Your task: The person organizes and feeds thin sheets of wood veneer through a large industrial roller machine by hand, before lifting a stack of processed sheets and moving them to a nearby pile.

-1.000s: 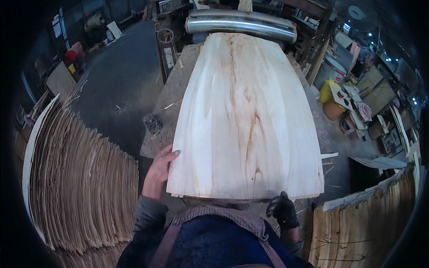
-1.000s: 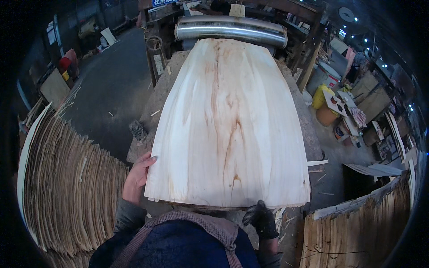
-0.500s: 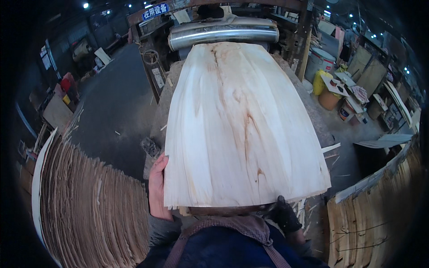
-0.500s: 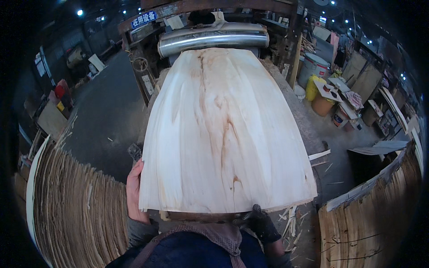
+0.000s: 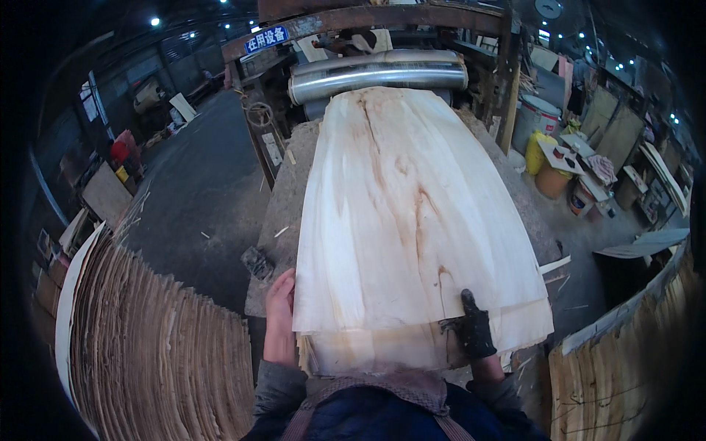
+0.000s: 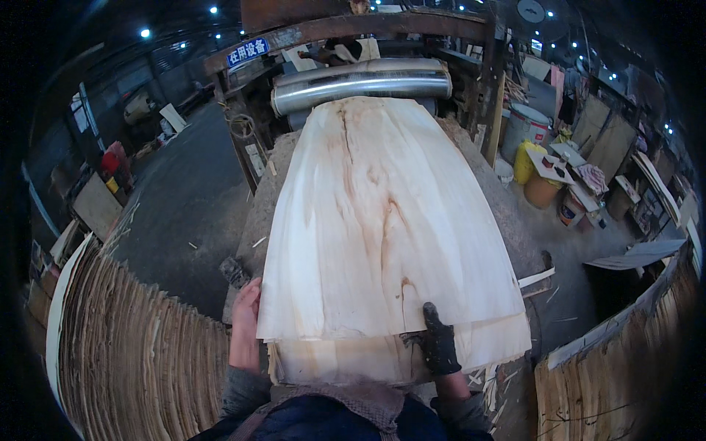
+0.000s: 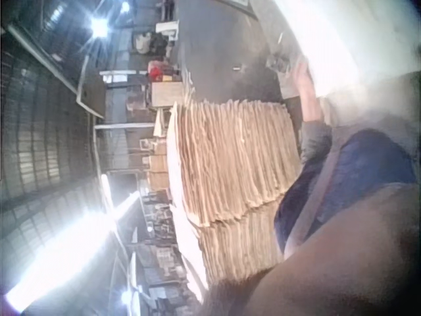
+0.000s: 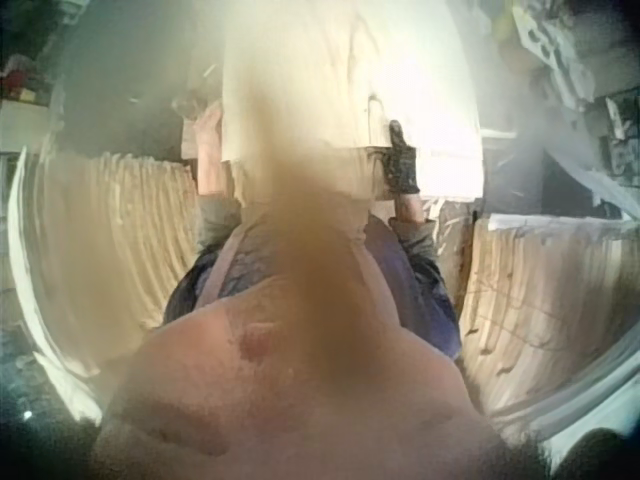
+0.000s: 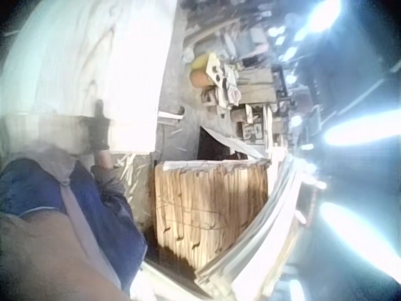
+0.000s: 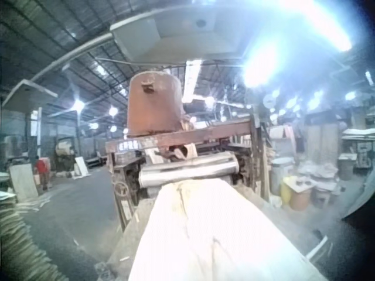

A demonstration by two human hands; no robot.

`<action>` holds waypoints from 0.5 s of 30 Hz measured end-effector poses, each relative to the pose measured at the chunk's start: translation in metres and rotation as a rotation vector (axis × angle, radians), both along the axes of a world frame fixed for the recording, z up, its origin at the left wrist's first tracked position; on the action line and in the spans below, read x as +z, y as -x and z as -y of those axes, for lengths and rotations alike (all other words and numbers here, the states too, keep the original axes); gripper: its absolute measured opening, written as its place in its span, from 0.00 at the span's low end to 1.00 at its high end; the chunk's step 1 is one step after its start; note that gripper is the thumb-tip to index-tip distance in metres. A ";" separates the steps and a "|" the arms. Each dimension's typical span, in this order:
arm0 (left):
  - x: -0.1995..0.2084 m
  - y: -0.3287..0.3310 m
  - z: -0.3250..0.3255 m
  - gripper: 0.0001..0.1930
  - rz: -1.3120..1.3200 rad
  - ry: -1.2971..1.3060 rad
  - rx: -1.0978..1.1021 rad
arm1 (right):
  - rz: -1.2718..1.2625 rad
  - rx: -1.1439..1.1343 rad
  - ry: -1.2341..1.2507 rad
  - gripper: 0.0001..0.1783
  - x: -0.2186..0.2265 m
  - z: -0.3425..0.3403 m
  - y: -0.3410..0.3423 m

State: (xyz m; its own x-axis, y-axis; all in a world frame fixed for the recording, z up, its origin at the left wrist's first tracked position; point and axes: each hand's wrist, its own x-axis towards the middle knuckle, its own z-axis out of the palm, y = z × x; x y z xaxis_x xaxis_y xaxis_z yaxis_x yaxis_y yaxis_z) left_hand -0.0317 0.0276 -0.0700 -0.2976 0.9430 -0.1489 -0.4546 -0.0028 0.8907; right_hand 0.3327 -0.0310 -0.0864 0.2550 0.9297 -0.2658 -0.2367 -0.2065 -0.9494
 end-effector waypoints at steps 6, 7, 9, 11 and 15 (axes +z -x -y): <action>-0.051 -0.015 0.034 0.20 -0.826 -0.142 0.192 | 0.937 0.169 -0.567 0.19 -0.044 -0.006 -0.002; -0.060 -0.023 0.040 0.20 -0.703 -0.094 0.169 | 0.935 0.179 -0.593 0.21 -0.036 -0.005 0.003; -0.065 -0.036 0.049 0.21 -1.003 -0.106 0.172 | 0.897 0.179 -0.560 0.22 -0.027 -0.005 0.007; -0.058 -0.047 0.053 0.22 -1.159 -0.140 0.162 | 0.827 0.161 -0.442 0.21 -0.031 -0.004 0.005; -0.060 -0.046 0.048 0.21 -1.287 -0.165 0.157 | 0.983 0.226 -0.517 0.23 -0.044 -0.002 0.000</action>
